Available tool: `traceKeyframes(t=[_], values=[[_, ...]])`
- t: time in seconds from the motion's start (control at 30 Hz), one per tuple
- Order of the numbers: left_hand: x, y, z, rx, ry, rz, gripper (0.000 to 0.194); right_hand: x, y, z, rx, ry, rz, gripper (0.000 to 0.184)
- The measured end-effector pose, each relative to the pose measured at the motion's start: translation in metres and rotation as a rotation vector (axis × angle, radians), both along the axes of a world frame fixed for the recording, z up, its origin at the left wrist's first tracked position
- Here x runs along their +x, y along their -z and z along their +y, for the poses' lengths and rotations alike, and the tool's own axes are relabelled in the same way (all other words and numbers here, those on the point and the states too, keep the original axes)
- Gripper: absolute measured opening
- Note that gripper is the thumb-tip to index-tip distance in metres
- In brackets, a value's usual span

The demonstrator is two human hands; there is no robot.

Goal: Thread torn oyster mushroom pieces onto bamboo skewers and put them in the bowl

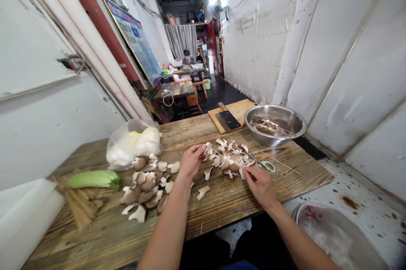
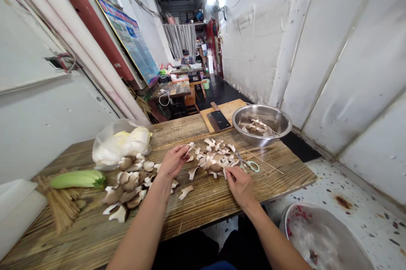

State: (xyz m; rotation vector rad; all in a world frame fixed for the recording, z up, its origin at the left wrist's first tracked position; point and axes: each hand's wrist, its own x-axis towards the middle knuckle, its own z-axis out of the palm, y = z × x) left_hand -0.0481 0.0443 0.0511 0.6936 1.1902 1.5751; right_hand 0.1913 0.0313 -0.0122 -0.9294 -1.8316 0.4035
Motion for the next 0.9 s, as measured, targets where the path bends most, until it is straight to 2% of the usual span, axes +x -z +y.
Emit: traceKeyframes(t=[0.23,0.5,0.7,0.9], values=[[-0.003,-0.008,-0.002,-0.006,-0.009,0.111,0.039,-0.007,-0.001,0.000,-0.015,0.045,0.019,0.017],[-0.005,-0.012,-0.005,0.036,-0.003,0.110,0.036,-0.016,-0.006,-0.002,-0.008,0.043,0.038,0.017],[0.002,-0.012,-0.008,0.010,0.145,0.187,0.031,-0.024,-0.010,-0.006,-0.033,0.014,0.064,0.018],[0.005,-0.013,-0.009,0.021,0.150,0.209,0.027,-0.031,-0.012,-0.007,-0.072,0.021,0.091,0.017]])
